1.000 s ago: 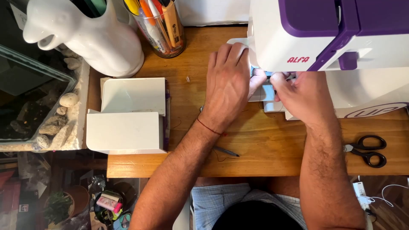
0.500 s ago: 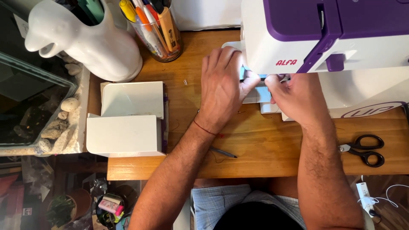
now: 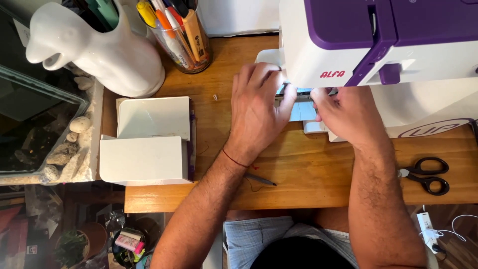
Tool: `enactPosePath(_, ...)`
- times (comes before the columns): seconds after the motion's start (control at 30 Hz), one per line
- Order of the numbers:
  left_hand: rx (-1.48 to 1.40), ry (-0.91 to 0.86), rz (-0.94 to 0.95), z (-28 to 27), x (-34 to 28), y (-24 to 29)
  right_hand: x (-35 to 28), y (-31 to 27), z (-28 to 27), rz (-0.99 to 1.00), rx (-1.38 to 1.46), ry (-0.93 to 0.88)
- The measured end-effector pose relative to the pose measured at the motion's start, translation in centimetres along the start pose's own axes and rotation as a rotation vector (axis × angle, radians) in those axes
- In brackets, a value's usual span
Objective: Threading a sewing machine, including bobbin insertion and thread routing.
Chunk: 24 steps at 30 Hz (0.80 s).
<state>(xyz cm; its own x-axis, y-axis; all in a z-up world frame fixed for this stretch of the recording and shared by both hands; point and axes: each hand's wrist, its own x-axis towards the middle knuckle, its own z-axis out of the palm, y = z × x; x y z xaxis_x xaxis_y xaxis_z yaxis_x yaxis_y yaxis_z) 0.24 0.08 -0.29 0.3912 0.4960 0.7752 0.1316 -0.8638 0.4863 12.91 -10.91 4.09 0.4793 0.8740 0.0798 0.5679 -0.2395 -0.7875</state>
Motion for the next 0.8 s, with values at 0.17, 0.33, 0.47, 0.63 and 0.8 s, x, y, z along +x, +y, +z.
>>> enactPosePath(0.17,-0.021,0.002,-0.033,0.5,-0.2,-0.4,-0.3,0.1,-0.1,0.014,0.032,-0.010)
enactPosePath(0.33,0.010,-0.009,0.022,0.9,0.0,-1.0,0.0,0.1,-0.1,0.020,0.010,-0.007)
enactPosePath(0.47,0.024,-0.018,0.037,1.0,0.6,-1.2,0.2,0.1,-0.1,0.002,0.016,-0.009)
enactPosePath(0.63,0.091,0.004,0.071,1.0,1.2,-0.2,-0.2,0.4,0.0,0.010,0.056,0.001)
enactPosePath(0.8,0.131,0.007,0.086,1.5,0.8,-0.7,-0.3,-0.7,-0.2,0.003,0.030,0.019)
